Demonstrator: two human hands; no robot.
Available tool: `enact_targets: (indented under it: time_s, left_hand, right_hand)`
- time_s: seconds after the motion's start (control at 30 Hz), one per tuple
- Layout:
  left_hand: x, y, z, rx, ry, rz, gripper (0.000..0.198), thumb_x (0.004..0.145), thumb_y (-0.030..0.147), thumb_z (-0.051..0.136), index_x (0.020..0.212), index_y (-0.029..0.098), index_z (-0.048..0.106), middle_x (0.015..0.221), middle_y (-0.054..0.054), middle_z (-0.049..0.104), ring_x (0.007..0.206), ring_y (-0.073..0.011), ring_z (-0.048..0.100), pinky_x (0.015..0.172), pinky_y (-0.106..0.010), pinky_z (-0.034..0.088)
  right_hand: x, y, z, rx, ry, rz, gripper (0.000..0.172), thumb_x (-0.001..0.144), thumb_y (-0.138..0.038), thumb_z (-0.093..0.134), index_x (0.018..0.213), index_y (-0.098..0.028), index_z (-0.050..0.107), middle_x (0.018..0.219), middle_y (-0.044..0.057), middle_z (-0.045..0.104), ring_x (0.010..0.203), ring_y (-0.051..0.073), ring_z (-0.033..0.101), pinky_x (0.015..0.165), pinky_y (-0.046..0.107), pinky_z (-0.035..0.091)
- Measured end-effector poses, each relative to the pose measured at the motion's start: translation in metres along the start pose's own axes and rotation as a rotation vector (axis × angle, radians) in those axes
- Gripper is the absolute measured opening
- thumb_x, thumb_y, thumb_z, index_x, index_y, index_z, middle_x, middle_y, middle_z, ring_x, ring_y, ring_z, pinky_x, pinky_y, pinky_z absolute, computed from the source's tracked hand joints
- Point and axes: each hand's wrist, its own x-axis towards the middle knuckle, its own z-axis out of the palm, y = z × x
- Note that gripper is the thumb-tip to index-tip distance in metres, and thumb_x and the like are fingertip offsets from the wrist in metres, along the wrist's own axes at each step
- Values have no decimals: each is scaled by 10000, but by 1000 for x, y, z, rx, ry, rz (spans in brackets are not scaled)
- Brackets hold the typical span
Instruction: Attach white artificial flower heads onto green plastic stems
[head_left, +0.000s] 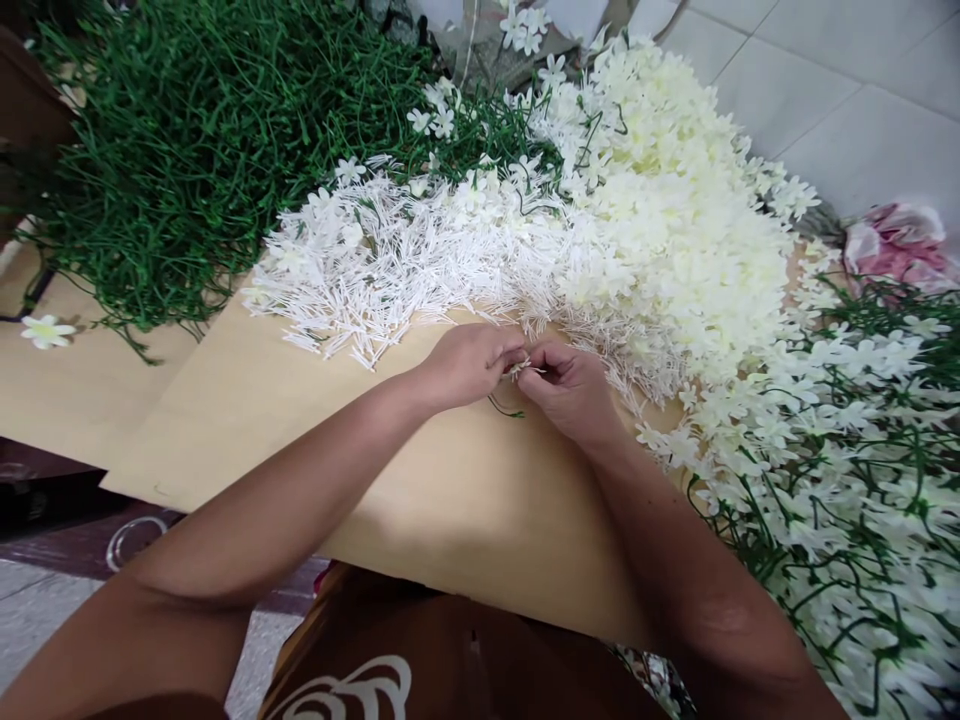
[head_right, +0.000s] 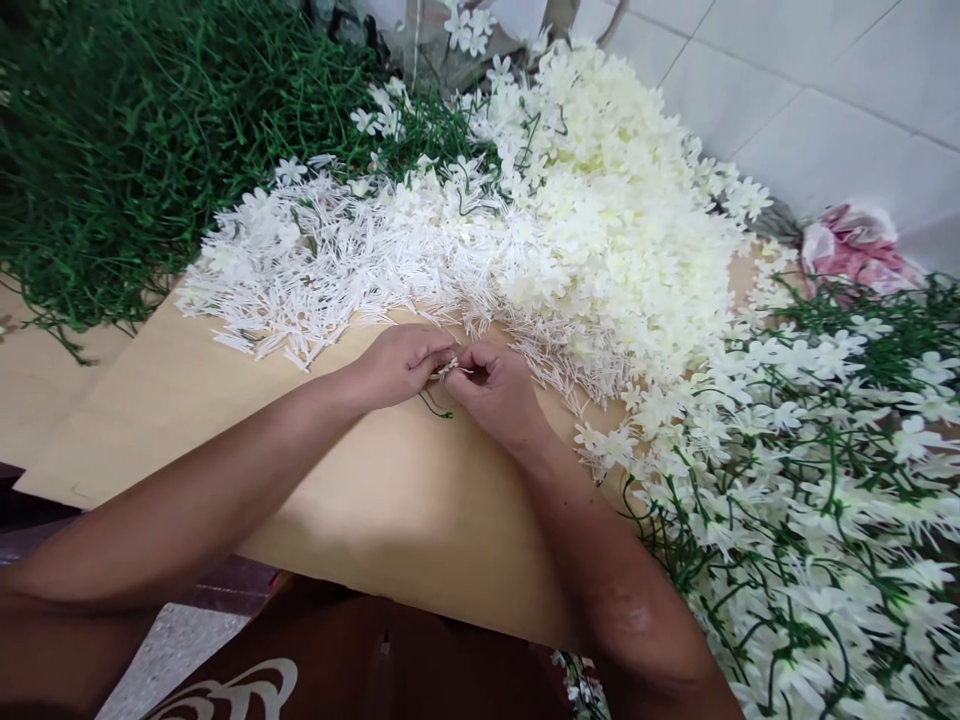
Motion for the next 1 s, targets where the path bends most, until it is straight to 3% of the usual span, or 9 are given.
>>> enact_targets:
  time_s: [0.13,0.27,0.43,0.67,1.0]
  left_hand:
    - [-1,0,-3,-134,-10,-14,325,888,329,388,596,187,400,590,17,445,591,-119,402,587,-256,283]
    - [-4,2,-14,-264,-36,-53,368,922,368,367,654,167,518,643,7,550,623,-108,477,618,-239,350]
    - [-8,1,-23,-255,-91,-76,313,902,350,424,780,156,637,746,-8,655,700,-116,558,678,-237,396]
    - [-6,-5,-16,-265,-70,-6,269,875,278,428,687,163,582,661,21,585,626,-93,493,624,-229,359]
    - [-6,-8,-16,-237,-59,93,228,827,169,417,609,172,481,586,41,454,584,-89,411,596,-240,312]
  right_hand:
    - [3,1,-4,30,-42,53,122,693,-265,532,622,-174,571,573,-24,486,557,96,419,560,257,335]
    - [3,5,-6,63,-67,-8,116,738,-247,531,680,-173,599,642,-1,537,653,132,516,661,291,399]
    - [0,7,-5,80,-94,-68,131,794,-206,524,748,-175,643,716,16,612,701,139,556,696,297,416]
    - [1,5,-5,94,-99,-121,142,804,-201,545,707,-182,646,716,12,641,686,124,536,678,282,405]
    - [3,4,-3,213,-83,70,94,706,-265,614,678,-176,614,637,-10,562,636,120,504,655,288,402]
